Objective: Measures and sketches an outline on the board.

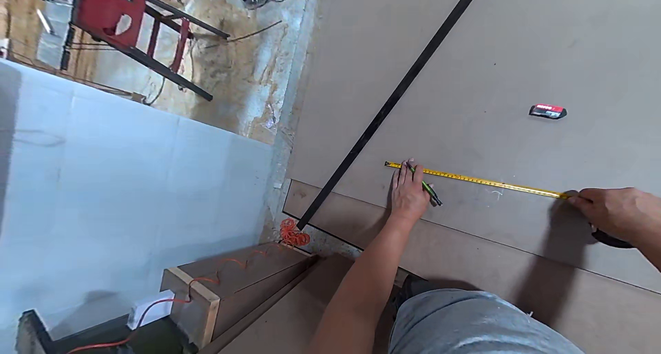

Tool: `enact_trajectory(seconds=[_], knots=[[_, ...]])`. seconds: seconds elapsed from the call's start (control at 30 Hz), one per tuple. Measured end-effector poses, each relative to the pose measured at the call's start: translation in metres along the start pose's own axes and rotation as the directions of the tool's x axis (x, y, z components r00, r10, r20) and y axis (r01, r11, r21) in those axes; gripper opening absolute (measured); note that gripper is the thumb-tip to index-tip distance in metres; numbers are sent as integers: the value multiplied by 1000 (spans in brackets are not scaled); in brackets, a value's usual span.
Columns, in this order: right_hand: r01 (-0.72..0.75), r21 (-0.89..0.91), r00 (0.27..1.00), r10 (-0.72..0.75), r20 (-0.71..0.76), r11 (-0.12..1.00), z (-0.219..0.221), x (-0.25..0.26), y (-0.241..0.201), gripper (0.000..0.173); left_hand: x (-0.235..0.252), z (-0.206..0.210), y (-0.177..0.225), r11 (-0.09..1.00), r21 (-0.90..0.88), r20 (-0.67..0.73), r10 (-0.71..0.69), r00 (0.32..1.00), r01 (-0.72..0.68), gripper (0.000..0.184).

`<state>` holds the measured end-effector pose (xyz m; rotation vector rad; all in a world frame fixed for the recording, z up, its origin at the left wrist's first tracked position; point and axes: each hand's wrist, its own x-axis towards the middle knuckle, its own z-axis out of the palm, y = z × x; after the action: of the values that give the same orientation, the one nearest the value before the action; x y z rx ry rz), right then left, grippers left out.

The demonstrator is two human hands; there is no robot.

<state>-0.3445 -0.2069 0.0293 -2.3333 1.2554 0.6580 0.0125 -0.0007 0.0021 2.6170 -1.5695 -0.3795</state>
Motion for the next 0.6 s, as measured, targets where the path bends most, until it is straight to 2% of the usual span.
enact_trajectory(seconds=[0.37, 0.5, 0.6], knots=[[-18, -10, 998, 18, -62, 1000, 16, 9, 11, 37, 7, -7, -7, 999, -11, 57, 39, 998, -38, 62], [-42, -11, 998, 41, -51, 999, 8, 1, 3, 37, 7, -6, -4, 999, -14, 55, 37, 998, -36, 62], [-81, 31, 996, 82, -32, 996, -5, -5, -17, 38, 6, -14, -10, 1000, -25, 79, 3, 997, -1, 70]])
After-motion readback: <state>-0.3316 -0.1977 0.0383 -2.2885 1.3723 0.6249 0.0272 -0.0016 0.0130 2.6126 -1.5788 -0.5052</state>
